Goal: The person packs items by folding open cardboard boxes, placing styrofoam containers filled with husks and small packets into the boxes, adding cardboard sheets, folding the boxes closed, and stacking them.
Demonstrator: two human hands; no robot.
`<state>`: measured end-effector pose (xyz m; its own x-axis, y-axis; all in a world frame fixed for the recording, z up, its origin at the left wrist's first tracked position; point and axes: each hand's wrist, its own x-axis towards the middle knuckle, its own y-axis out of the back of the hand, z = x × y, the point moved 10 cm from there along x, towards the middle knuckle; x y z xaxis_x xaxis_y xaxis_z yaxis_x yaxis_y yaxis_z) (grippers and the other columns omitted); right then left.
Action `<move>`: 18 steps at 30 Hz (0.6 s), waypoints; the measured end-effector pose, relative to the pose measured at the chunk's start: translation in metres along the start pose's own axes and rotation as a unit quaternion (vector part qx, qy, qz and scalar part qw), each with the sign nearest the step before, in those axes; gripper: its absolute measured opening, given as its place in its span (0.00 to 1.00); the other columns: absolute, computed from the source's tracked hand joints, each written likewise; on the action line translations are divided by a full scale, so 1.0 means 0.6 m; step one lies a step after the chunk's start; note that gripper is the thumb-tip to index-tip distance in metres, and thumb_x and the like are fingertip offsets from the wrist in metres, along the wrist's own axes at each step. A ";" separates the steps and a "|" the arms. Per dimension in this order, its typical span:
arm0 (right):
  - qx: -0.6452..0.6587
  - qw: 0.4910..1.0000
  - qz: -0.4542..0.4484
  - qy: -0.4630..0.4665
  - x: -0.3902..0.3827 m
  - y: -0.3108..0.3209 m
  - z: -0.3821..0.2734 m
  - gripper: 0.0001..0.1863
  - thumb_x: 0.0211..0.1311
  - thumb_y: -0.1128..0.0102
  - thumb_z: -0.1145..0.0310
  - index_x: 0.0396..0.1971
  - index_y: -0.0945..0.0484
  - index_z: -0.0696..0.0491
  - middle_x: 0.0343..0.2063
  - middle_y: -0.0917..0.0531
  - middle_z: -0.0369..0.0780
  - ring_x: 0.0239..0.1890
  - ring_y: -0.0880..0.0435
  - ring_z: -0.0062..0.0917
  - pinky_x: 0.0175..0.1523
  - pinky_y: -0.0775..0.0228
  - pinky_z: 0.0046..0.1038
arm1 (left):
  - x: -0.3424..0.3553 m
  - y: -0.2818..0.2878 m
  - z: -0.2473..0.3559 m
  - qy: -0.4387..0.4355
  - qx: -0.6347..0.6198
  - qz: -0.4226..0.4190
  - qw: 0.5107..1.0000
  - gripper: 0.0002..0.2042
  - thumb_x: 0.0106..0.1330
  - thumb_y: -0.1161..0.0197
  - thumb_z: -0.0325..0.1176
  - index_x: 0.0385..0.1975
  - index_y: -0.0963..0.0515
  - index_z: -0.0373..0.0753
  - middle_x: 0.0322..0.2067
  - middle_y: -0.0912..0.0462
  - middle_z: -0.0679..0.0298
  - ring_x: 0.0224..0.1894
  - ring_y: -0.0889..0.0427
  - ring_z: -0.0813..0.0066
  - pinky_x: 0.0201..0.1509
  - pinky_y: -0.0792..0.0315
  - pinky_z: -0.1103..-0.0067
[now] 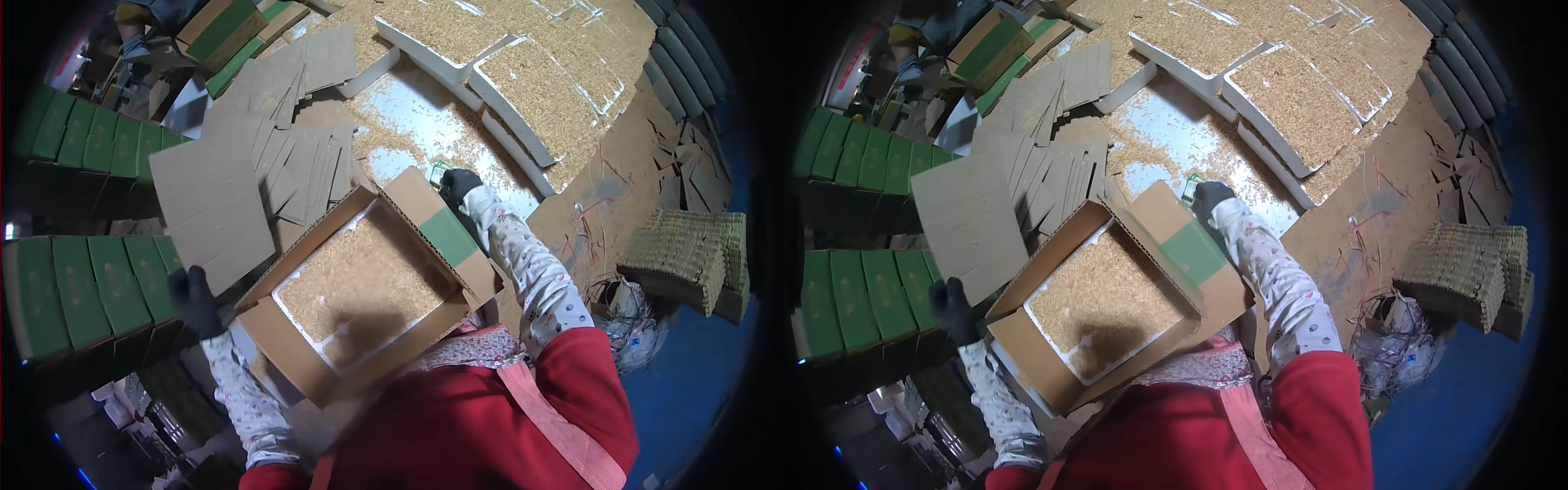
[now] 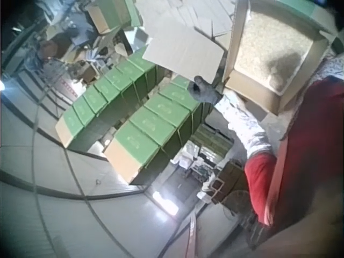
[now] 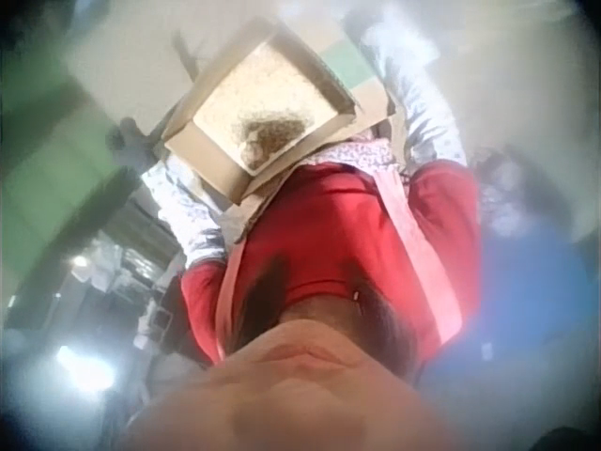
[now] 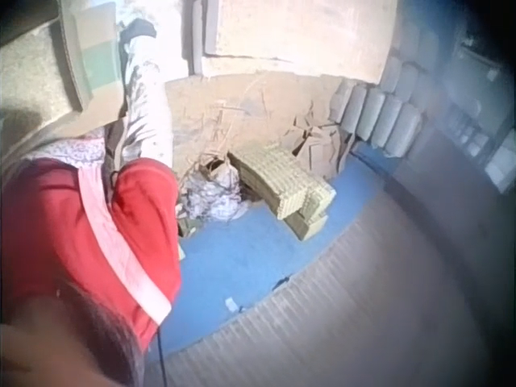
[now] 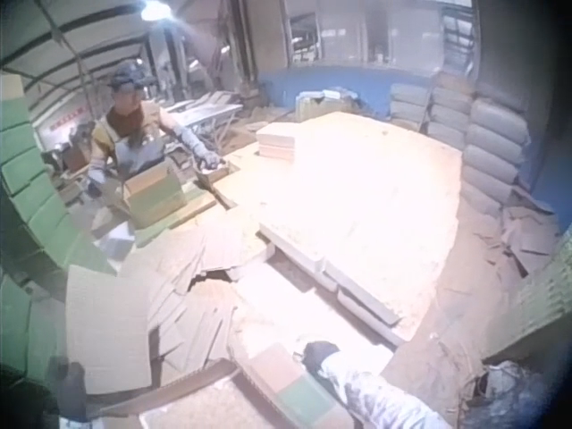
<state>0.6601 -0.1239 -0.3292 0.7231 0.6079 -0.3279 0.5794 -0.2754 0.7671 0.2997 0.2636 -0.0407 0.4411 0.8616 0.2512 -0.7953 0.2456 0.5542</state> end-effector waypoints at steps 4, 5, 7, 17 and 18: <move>0.135 0.981 -0.135 -0.035 0.075 -0.056 0.117 0.20 0.30 0.36 0.62 0.31 0.20 0.51 0.27 0.18 0.43 0.30 0.19 0.31 0.37 0.28 0.29 | -0.147 0.009 0.258 -0.282 0.103 0.003 0.954 0.06 0.56 0.40 0.25 0.21 0.30 0.36 0.20 0.28 0.67 0.21 0.32 0.78 0.24 0.37 0.80; 0.164 0.981 -0.071 -0.079 0.076 -0.055 0.159 0.19 0.30 0.35 0.60 0.29 0.19 0.51 0.26 0.18 0.42 0.30 0.19 0.29 0.38 0.28 0.29 | -0.204 -0.015 0.305 -0.406 0.128 -0.062 0.903 0.05 0.56 0.40 0.25 0.21 0.29 0.36 0.20 0.27 0.65 0.21 0.31 0.75 0.23 0.36 0.78; 0.130 0.988 -0.006 -0.080 0.053 0.017 0.087 0.17 0.33 0.36 0.60 0.28 0.20 0.51 0.23 0.19 0.40 0.28 0.20 0.27 0.38 0.29 0.28 | -0.313 -0.143 0.286 -0.387 0.419 -0.495 0.655 0.05 0.57 0.43 0.31 0.29 0.22 0.38 0.28 0.21 0.62 0.30 0.23 0.70 0.35 0.28 0.77; -0.315 0.796 0.158 0.493 -0.401 0.143 -0.487 0.10 0.49 0.56 0.68 0.29 0.26 0.51 0.25 0.26 0.39 0.31 0.27 0.29 0.35 0.33 0.32 | -0.439 -0.195 0.189 -0.326 0.261 -0.642 0.643 0.13 0.52 0.46 0.32 0.38 0.29 0.39 0.30 0.26 0.58 0.32 0.25 0.59 0.44 0.31 0.71; -0.334 0.831 0.023 0.444 -0.371 0.101 -0.456 0.10 0.48 0.55 0.69 0.31 0.26 0.52 0.30 0.25 0.39 0.35 0.26 0.30 0.40 0.34 0.33 | -0.437 -0.179 0.185 -0.352 0.216 -0.659 0.628 0.14 0.52 0.44 0.35 0.39 0.29 0.40 0.34 0.26 0.59 0.37 0.26 0.60 0.50 0.35 0.68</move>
<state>0.4316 -0.0719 -0.0588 0.0033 0.9998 0.0189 0.0052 -0.0189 0.9998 0.3156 -0.0380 -0.0782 0.7938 -0.4113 -0.4480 0.5744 0.2647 0.7746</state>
